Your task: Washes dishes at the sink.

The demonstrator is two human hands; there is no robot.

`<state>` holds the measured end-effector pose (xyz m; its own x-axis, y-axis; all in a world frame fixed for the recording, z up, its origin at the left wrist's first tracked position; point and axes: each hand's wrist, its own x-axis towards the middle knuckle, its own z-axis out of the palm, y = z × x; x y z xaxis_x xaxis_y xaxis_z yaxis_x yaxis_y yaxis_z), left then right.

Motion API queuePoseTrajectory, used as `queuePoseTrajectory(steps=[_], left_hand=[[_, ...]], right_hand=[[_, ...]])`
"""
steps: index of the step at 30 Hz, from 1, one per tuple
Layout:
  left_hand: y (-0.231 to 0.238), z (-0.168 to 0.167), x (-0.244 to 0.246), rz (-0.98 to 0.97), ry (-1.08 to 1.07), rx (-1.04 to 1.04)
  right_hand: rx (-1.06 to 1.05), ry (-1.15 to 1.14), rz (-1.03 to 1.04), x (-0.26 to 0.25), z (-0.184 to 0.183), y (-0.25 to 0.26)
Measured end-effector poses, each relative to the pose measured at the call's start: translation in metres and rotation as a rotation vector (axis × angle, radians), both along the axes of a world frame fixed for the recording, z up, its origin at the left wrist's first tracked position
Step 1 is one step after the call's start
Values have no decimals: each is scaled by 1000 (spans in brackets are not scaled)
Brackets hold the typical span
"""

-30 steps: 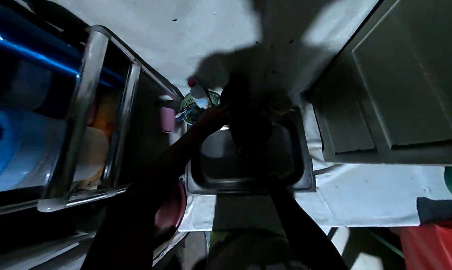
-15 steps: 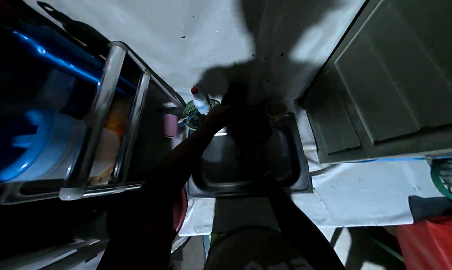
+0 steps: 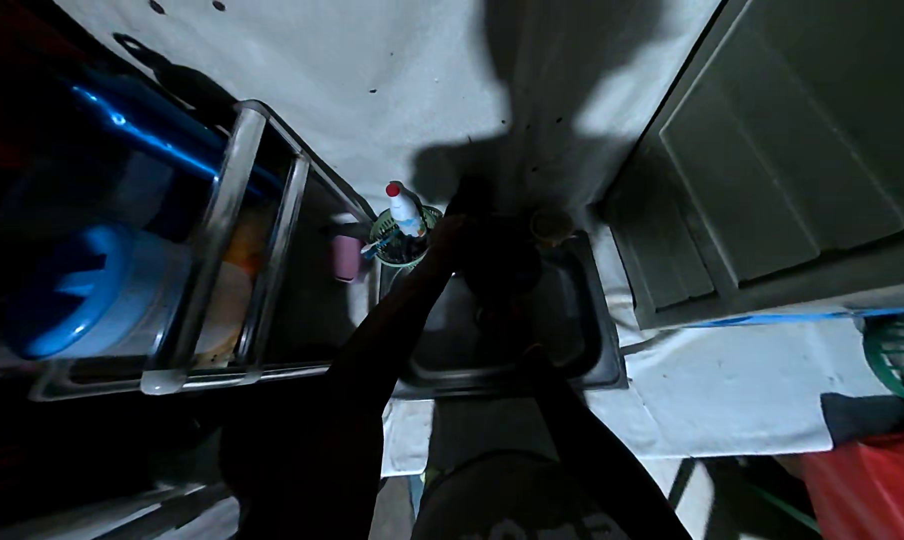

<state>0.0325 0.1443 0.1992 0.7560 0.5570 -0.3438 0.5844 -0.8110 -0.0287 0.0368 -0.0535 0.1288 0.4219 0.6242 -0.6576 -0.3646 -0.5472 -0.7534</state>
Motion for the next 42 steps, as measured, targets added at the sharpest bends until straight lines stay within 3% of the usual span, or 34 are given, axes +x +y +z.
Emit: queuePoseTrajectory(steps=[42], left_hand=[[1, 4, -1, -68, -2, 17]], right_hand=[[-27, 104, 95, -4, 13, -6]])
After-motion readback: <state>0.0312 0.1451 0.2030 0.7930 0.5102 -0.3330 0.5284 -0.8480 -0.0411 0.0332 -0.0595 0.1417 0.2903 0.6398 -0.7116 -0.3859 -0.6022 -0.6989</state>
